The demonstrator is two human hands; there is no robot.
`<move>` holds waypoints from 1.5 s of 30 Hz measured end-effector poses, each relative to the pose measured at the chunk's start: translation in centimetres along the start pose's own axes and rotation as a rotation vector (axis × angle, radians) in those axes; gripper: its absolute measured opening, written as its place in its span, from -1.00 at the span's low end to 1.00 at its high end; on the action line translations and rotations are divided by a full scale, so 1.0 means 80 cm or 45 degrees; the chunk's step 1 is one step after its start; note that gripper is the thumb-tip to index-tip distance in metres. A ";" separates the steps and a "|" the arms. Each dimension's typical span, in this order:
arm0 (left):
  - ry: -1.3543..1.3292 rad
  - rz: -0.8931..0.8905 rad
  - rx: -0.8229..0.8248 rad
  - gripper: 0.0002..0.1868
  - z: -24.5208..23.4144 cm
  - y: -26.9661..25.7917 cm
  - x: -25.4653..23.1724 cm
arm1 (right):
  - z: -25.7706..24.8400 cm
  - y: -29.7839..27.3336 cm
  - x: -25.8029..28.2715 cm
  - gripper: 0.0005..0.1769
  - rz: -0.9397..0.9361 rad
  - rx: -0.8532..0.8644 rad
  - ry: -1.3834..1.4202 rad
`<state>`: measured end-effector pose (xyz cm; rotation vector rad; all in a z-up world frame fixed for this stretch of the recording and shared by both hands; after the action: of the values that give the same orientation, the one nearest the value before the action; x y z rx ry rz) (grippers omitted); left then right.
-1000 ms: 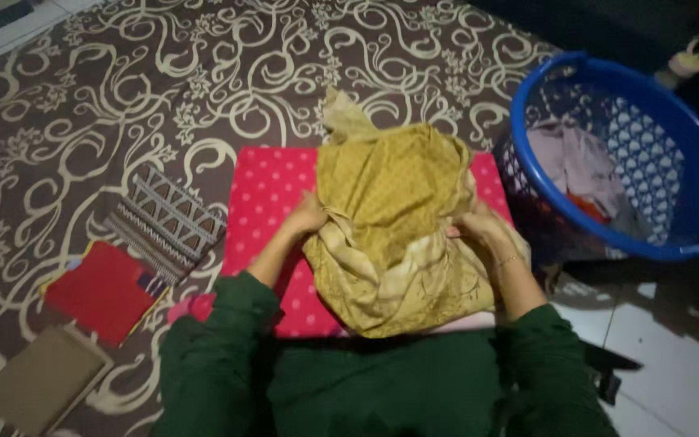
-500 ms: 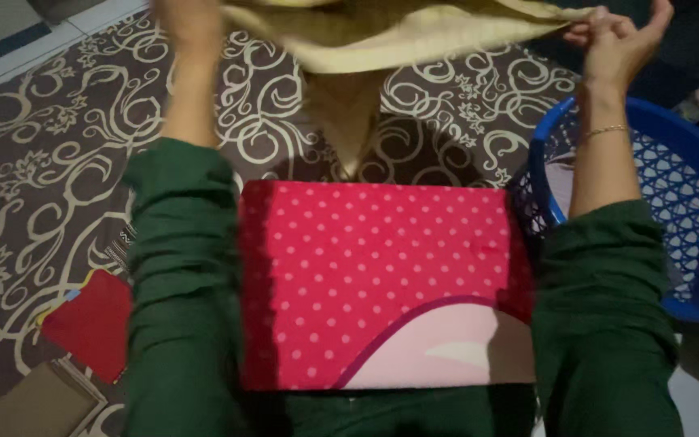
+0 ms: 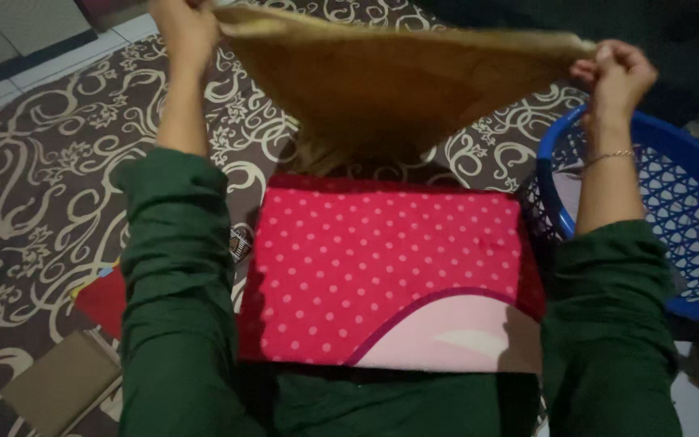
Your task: The person irons a beige fabric on a pink polka-dotted mat, folds it, and places it aside. Then they unfold and iron a yellow patterned fabric.
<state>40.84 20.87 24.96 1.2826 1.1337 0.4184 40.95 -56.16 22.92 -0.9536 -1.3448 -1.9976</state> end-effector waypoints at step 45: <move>0.043 -0.797 1.420 -0.84 -0.468 -0.547 -0.262 | -0.298 -0.715 0.113 -0.81 0.827 0.193 -1.000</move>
<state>-13.97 11.01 -0.71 1.7127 1.8043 -0.7792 -13.91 -58.72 -7.21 -1.9121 -1.2729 -1.0380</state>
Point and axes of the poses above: each hand's wrist, its own y-axis towards the middle knuckle, its own z-axis out of the palm, x = y × z, the point moved 8 cm from there along y, towards the middle knuckle, and after that the axes turned 2 degrees about y, right-handed, at the moved point
